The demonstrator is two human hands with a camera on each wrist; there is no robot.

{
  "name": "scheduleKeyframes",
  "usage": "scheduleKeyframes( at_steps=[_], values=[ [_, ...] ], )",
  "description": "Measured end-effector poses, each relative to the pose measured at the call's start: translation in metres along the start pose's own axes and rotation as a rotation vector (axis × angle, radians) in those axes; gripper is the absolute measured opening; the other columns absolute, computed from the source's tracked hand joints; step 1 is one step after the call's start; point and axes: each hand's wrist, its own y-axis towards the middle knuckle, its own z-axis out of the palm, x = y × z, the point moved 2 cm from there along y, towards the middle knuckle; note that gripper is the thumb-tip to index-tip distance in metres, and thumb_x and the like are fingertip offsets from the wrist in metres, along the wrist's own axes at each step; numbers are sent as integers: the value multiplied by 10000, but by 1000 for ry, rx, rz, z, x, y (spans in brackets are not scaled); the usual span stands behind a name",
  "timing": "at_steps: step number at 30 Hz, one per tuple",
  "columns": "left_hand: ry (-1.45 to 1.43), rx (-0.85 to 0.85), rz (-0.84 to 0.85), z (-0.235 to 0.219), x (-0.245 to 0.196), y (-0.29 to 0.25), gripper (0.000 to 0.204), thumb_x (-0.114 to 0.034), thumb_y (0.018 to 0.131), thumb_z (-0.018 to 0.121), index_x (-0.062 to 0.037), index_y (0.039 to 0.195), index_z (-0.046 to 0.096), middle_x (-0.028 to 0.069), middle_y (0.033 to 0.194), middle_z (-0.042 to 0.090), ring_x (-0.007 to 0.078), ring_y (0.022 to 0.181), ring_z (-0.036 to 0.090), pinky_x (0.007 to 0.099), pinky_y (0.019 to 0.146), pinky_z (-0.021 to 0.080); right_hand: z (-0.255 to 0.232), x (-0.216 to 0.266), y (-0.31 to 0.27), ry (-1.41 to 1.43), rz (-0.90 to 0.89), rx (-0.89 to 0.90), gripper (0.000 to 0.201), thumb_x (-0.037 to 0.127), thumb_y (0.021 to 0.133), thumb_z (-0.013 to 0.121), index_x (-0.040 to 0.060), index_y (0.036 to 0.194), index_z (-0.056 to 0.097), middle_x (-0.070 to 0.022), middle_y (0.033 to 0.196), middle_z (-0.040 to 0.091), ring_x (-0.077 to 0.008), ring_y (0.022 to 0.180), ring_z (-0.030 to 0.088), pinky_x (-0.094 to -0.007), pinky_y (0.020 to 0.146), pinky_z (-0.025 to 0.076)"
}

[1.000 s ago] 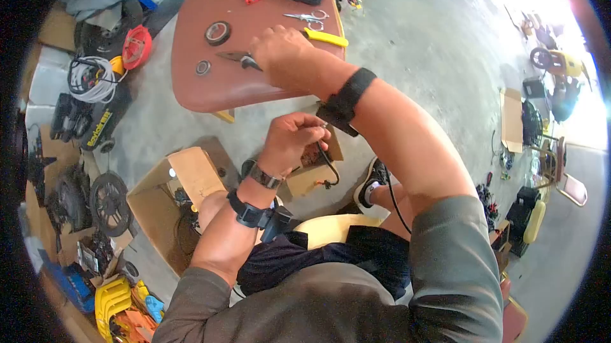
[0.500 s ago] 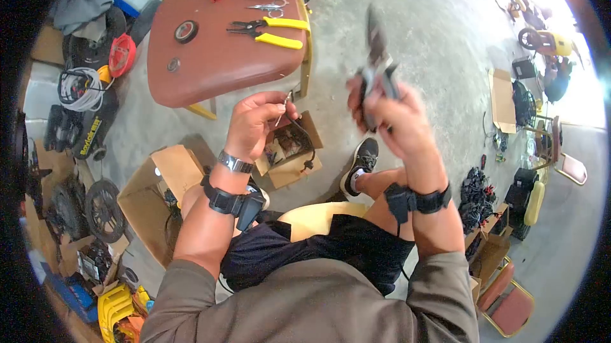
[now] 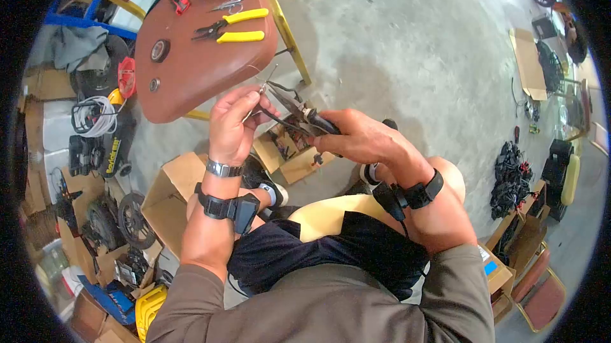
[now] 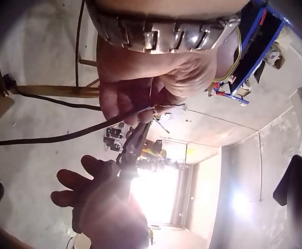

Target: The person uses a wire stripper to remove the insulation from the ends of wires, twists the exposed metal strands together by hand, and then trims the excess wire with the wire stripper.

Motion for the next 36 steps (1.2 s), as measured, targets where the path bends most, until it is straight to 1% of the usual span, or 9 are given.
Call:
scheduleKeyframes(
  at_steps=[2, 5, 8, 11, 14, 16, 22, 29, 36],
  values=[
    [10, 3, 1, 0, 1, 3, 164, -86, 943, 606, 2, 1066, 671, 100, 860, 676, 249, 779, 679, 350, 719, 565, -3, -2, 1, -56, 31, 21, 350, 270, 905, 642, 13, 1143, 635, -125, 799, 655, -193, 744, 583, -373, 688, 467],
    [24, 25, 13, -2, 2, 6, 164, -87, 938, 613, 4, 1060, 674, 104, 858, 677, 249, 774, 677, 342, 711, 556, -6, 1, 4, -134, -12, 0, 352, 262, 905, 635, 24, 1164, 631, -168, 803, 652, -240, 733, 595, -398, 690, 473],
    [35, 37, 29, -3, 2, 7, 156, -76, 929, 622, 9, 1048, 676, 110, 855, 681, 249, 779, 680, 337, 708, 555, -8, 0, 7, -143, -14, -20, 351, 261, 908, 624, 19, 1161, 632, -201, 823, 656, -289, 751, 617, -415, 708, 478],
    [28, 17, 33, -3, 1, 7, 146, -60, 921, 630, 11, 1039, 678, 112, 847, 688, 244, 778, 684, 322, 695, 548, -9, -4, 11, -162, -31, -48, 351, 254, 902, 623, 12, 1156, 631, -209, 826, 660, -310, 772, 639, -422, 715, 484],
    [59, 13, 31, -4, 1, 7, 149, -46, 914, 634, 4, 1048, 676, 110, 840, 692, 236, 774, 686, 308, 686, 541, -10, -1, 11, -183, -7, -53, 352, 252, 895, 622, 9, 1150, 633, -211, 827, 664, -333, 785, 647, -430, 720, 489],
    [86, 11, 29, -5, 2, 8, 167, -39, 912, 631, -6, 1071, 670, 106, 836, 694, 229, 768, 686, 299, 685, 537, -11, 3, 9, -213, 8, -57, 343, 251, 894, 621, 10, 1138, 636, -208, 818, 661, -336, 781, 646, -433, 718, 489],
    [99, 33, 23, 0, -1, 7, 330, -16, 883, 635, -22, 1212, 604, 95, 835, 696, 211, 767, 686, 278, 690, 531, -11, 8, 10, -236, -4, -59, 312, 247, 899, 618, 1, 1090, 637, -211, 803, 653, -343, 777, 645, -438, 709, 487],
    [95, 36, 18, 0, -1, 5, 360, -9, 873, 638, -18, 1230, 596, 100, 834, 701, 211, 770, 688, 274, 705, 538, -9, 6, 11, -215, -26, -57, 302, 242, 911, 631, -12, 1076, 630, -231, 811, 654, -373, 786, 649, -453, 711, 490],
    [82, 43, 30, -2, -2, 6, 373, -5, 869, 640, -22, 1239, 595, 101, 838, 702, 216, 774, 690, 282, 713, 542, -6, 15, 8, -289, -49, -127, 312, 248, 922, 640, -7, 1099, 608, -253, 858, 663, -423, 854, 650, -472, 734, 495]
  ],
)
